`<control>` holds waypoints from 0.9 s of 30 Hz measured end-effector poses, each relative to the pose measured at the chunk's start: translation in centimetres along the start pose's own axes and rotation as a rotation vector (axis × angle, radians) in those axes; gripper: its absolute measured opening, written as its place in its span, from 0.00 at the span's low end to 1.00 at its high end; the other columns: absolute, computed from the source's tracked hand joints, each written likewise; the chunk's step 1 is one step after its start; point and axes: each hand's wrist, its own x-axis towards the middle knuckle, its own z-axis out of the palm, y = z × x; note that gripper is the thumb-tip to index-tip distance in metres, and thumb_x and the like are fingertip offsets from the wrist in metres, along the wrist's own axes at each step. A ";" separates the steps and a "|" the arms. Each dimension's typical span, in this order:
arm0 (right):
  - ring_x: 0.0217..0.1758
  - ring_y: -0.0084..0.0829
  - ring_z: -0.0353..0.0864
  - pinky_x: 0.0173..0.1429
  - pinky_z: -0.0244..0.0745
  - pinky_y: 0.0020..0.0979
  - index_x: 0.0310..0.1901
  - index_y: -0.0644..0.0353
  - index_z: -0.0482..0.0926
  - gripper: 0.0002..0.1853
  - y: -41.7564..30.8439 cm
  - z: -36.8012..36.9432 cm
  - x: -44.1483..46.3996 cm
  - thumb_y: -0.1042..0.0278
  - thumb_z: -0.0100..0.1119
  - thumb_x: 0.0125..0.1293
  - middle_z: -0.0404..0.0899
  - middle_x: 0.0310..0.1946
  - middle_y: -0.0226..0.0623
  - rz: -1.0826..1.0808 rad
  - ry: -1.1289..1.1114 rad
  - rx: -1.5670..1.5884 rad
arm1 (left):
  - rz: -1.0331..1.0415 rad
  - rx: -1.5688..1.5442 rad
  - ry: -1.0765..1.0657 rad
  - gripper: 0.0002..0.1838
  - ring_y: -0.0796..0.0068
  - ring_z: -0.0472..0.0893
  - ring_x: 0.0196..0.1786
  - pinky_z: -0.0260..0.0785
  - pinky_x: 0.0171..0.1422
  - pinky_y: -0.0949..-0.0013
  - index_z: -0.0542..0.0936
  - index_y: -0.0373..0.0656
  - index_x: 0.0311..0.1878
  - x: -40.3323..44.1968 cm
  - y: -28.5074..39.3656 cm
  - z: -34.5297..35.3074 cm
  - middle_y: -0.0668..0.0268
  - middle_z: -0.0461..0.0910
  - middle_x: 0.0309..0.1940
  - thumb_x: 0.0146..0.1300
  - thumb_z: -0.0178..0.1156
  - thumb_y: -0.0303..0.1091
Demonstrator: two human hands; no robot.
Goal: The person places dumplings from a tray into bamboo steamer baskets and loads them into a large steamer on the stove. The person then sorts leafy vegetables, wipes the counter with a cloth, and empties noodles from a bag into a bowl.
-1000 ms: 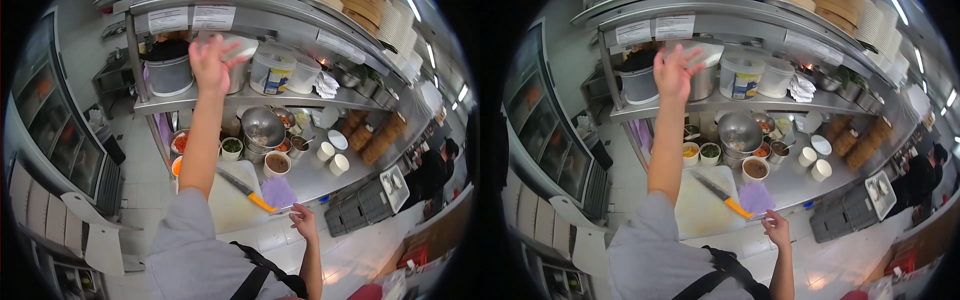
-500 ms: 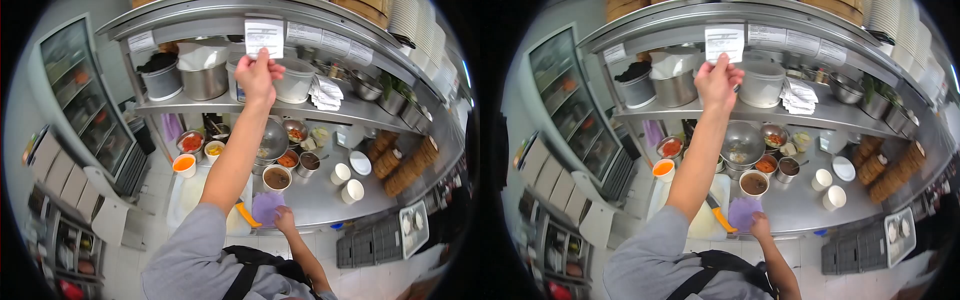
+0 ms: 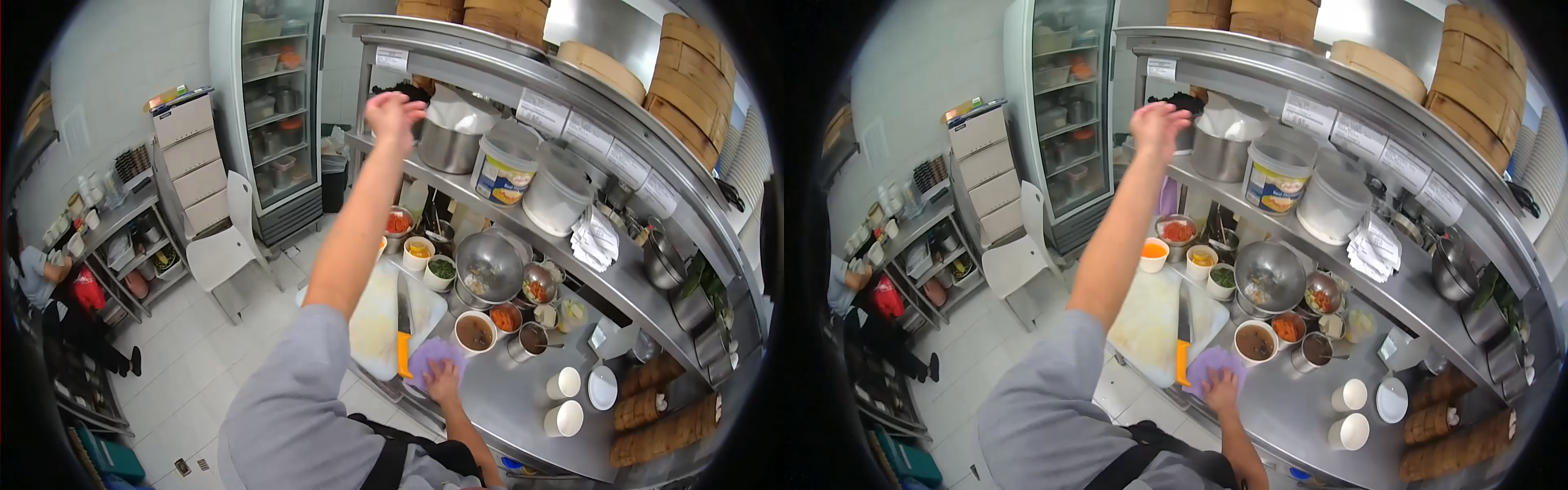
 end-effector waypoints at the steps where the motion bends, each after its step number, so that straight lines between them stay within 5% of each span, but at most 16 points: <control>1: 0.58 0.47 0.64 0.62 0.62 0.46 0.57 0.45 0.76 0.23 0.0 0.1 0.0 0.54 0.59 0.59 0.67 0.54 0.45 -0.010 -0.009 -0.025 | 0.039 -0.027 0.020 0.11 0.51 0.82 0.30 0.80 0.29 0.58 0.66 0.31 0.44 2.5 0.5 -1.0 0.54 0.75 0.33 0.60 0.53 0.21; 4: 0.58 0.47 0.63 0.60 0.62 0.48 0.57 0.43 0.75 0.23 -1.6 -0.7 -0.3 0.53 0.57 0.60 0.66 0.54 0.45 0.072 -0.026 -0.056 | -0.224 -0.019 0.023 0.16 0.49 0.81 0.42 0.78 0.38 0.55 0.64 0.32 0.49 6.9 2.7 -1.5 0.55 0.74 0.38 0.63 0.55 0.29; 7: 0.60 0.46 0.60 0.61 0.61 0.49 0.60 0.43 0.73 0.25 -1.8 -0.2 -0.7 0.50 0.55 0.60 0.64 0.57 0.45 0.130 -0.053 -0.079 | -0.315 0.046 -0.189 0.14 0.56 0.81 0.39 0.74 0.34 0.63 0.68 0.36 0.49 9.5 2.2 -2.9 0.59 0.75 0.36 0.64 0.56 0.32; 8: 0.59 0.46 0.61 0.60 0.61 0.49 0.59 0.44 0.73 0.24 -1.7 -0.1 -1.0 0.50 0.56 0.60 0.64 0.56 0.45 0.137 -0.022 -0.097 | -0.322 0.056 -0.241 0.08 0.66 0.79 0.32 0.68 0.29 0.70 0.72 0.41 0.43 10.7 1.1 -3.7 0.62 0.75 0.32 0.63 0.58 0.31; 10: 0.58 0.46 0.62 0.60 0.61 0.48 0.58 0.45 0.75 0.24 -1.8 0.1 -2.0 0.52 0.56 0.60 0.66 0.55 0.46 0.165 0.045 -0.128 | -0.321 0.036 -0.334 0.06 0.71 0.77 0.24 0.70 0.24 0.67 0.71 0.42 0.35 9.3 -0.6 -3.6 0.67 0.73 0.21 0.62 0.58 0.30; 13: 0.53 0.47 0.65 0.57 0.63 0.47 0.54 0.49 0.77 0.22 -1.5 0.0 -3.2 0.55 0.58 0.58 0.68 0.50 0.46 0.122 0.159 -0.054 | -0.326 0.054 -0.298 0.06 0.76 0.74 0.19 0.66 0.17 0.73 0.71 0.41 0.33 -0.7 -2.0 0.4 0.66 0.74 0.21 0.61 0.60 0.27; 23: 0.53 0.47 0.66 0.54 0.66 0.47 0.53 0.47 0.77 0.21 -1.2 -2.5 -6.5 0.53 0.58 0.58 0.69 0.49 0.45 0.318 0.247 -0.180 | 0.007 0.253 -0.304 0.09 0.71 0.80 0.24 0.75 0.25 0.69 0.74 0.34 0.39 -4.6 -4.1 7.8 0.63 0.78 0.25 0.61 0.62 0.29; 27: 0.52 0.49 0.69 0.57 0.66 0.46 0.56 0.47 0.76 0.23 0.5 -4.5 -7.4 0.54 0.58 0.58 0.71 0.52 0.47 0.462 0.202 -0.123 | -0.018 0.374 -0.432 0.30 0.65 0.82 0.27 0.75 0.24 0.74 0.62 0.29 0.58 -5.3 -3.6 6.4 0.54 0.76 0.40 0.60 0.65 0.33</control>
